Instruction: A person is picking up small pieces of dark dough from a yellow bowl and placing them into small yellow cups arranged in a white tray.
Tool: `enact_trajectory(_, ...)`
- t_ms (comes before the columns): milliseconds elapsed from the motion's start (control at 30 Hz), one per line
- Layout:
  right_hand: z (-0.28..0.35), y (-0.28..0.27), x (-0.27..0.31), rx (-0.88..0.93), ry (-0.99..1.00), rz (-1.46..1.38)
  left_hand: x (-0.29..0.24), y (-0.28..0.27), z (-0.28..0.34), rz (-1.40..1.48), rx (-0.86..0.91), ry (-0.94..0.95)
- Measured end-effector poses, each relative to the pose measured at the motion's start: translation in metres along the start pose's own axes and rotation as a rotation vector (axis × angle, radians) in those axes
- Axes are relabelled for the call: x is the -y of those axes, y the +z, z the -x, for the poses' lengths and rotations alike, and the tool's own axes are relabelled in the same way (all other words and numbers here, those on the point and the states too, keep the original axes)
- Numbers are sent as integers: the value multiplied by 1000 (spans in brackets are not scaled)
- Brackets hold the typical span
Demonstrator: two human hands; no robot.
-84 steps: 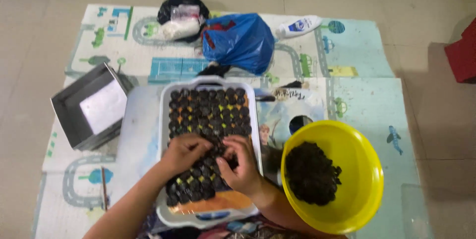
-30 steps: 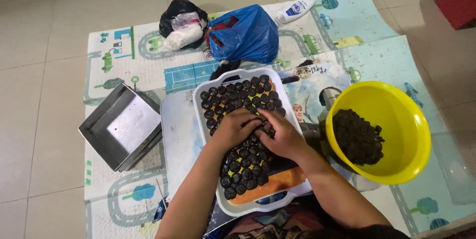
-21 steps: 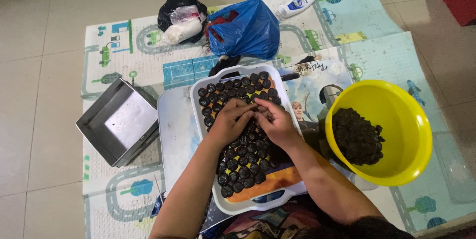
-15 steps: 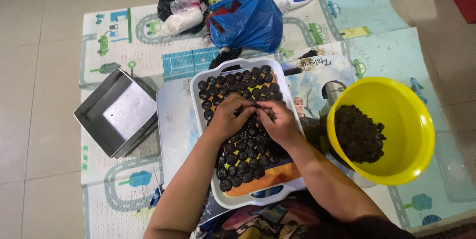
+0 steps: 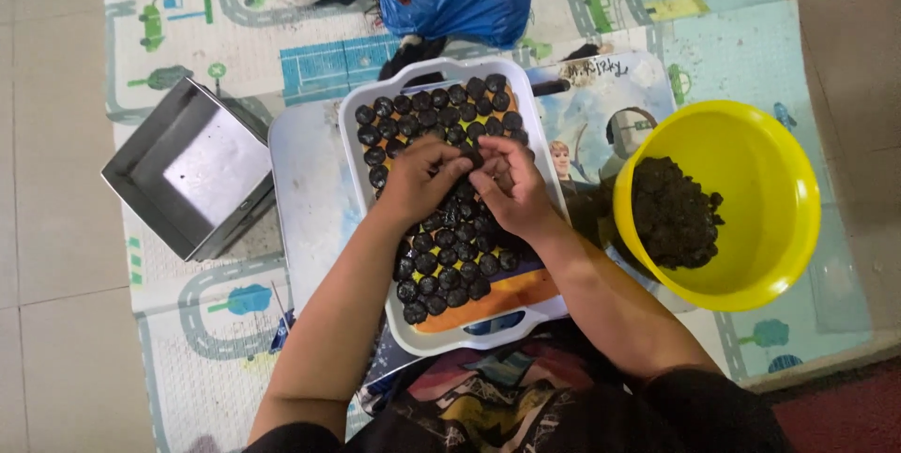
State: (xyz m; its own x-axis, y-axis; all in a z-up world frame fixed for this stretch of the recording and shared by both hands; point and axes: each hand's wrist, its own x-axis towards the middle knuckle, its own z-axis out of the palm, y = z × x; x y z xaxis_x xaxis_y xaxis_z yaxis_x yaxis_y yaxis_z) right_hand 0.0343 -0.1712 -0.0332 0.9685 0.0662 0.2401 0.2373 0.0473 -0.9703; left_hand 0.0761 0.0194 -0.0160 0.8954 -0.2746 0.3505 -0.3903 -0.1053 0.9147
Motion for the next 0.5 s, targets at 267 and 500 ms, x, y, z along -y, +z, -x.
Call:
enact_trajectory(267,7,-14,-33,6,-27,-101,7,-4,-2,104,32,-66)
enact_trajectory(500,0,-15,-19,11,-57,-22,10,-1,1,69,45,-68)
